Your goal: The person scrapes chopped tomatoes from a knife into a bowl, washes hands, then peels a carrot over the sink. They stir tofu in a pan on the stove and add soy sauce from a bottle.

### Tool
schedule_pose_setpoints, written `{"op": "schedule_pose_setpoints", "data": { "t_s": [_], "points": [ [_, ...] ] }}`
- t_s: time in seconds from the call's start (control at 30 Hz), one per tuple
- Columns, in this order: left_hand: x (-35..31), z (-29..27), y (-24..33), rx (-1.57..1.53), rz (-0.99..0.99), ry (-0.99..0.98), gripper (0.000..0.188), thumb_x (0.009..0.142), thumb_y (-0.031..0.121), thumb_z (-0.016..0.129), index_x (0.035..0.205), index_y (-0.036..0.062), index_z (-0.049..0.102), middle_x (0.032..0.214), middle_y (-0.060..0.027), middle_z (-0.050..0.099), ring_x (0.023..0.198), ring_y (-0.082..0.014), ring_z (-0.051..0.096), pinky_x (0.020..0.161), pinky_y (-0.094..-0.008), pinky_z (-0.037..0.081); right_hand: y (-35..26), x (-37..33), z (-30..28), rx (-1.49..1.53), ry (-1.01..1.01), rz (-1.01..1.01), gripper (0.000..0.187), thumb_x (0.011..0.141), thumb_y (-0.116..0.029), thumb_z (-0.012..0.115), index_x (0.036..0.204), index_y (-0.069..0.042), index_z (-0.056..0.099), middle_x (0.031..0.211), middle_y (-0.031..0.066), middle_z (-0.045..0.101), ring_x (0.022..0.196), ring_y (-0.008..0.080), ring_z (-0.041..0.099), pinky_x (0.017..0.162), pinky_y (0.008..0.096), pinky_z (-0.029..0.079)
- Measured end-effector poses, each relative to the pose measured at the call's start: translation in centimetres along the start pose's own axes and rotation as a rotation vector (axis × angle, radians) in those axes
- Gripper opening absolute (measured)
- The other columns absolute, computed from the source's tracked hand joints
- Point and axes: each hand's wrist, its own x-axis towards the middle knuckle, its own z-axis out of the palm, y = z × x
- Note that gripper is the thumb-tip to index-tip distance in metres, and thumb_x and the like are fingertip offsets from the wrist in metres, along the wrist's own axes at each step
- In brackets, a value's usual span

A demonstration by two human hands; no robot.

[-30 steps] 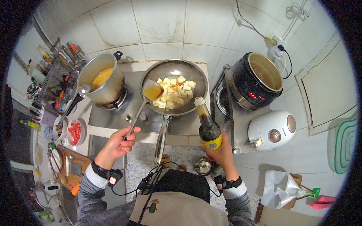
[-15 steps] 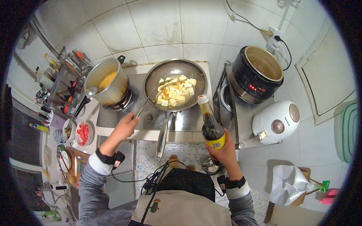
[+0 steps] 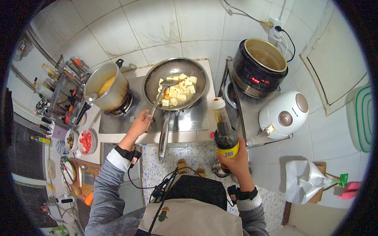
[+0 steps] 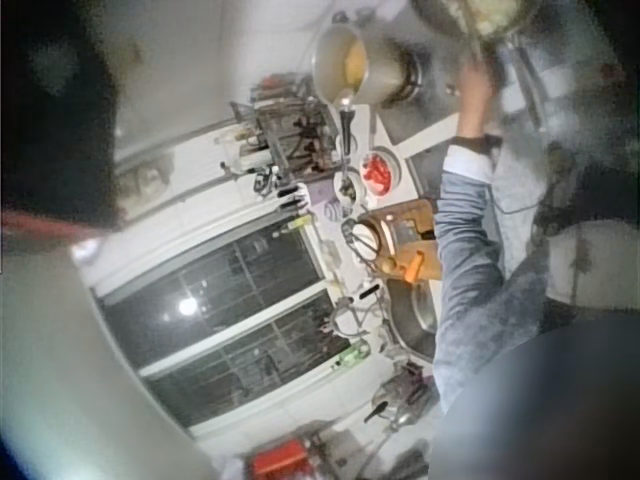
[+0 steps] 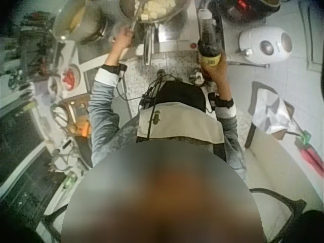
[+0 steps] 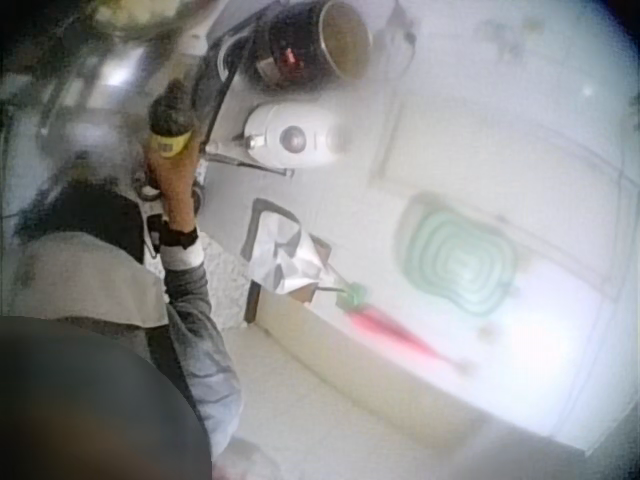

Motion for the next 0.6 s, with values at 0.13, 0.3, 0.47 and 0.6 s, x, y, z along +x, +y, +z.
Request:
{"op": "schedule_pose_setpoints", "data": {
  "t_s": [0.13, 0.3, 0.47, 0.6],
  "points": [
    [0.0, -0.9, -4.7, -0.288, -0.049, 0.044, 0.045, 0.093, 0.05, 0.042, 0.119, 0.0129, 0.045, 0.098, -0.0067, 0.063, 0.07, -0.0181, 0.063, 0.052, -0.0318, 0.051, -0.1, -1.0, -0.8, 0.026, 0.019, 0.005, 0.082, 0.061, -0.019, 0.083, 0.126, -0.002, 0.037, 0.106, 0.0135, 0.06, 0.094, 0.0221, 0.06, 0.083, 0.0344, 0.048],
    [-7.8, 4.5, -9.7, -0.182, -0.312, -0.326, 0.035, 0.09, 0.03, 0.055, 0.12, 0.0109, 0.05, 0.1, -0.0065, 0.063, 0.078, -0.019, 0.063, 0.062, -0.0344, 0.053, -0.7, -2.5, -2.1, 0.127, 0.071, 0.014, 0.083, 0.06, -0.016, 0.083, 0.127, -0.003, 0.037, 0.11, 0.0101, 0.057, 0.099, 0.0185, 0.057, 0.087, 0.0325, 0.046],
    [-8.9, 19.3, -2.2, 0.053, 0.495, -0.293, 0.043, 0.079, 0.016, 0.069, 0.119, 0.0089, 0.053, 0.111, -0.0106, 0.054, 0.092, -0.0239, 0.06, 0.074, -0.032, 0.051, -0.6, -4.1, -3.3, 0.158, 0.078, 0.042, 0.083, 0.06, -0.016, 0.083, 0.127, -0.004, 0.037, 0.113, 0.0092, 0.054, 0.102, 0.0185, 0.055, 0.089, 0.0327, 0.045],
    [-6.0, 24.9, 3.5, 0.163, 0.551, -0.029, 0.05, 0.076, 0.017, 0.069, 0.123, 0.0116, 0.05, 0.114, -0.0127, 0.049, 0.091, -0.0321, 0.058, 0.077, -0.0405, 0.049, -0.1, -5.4, -4.2, 0.194, 0.1, 0.041, 0.08, 0.06, -0.016, 0.083, 0.125, -0.004, 0.037, 0.112, 0.0086, 0.053, 0.103, 0.0184, 0.054, 0.089, 0.0331, 0.044]
  ]
}}
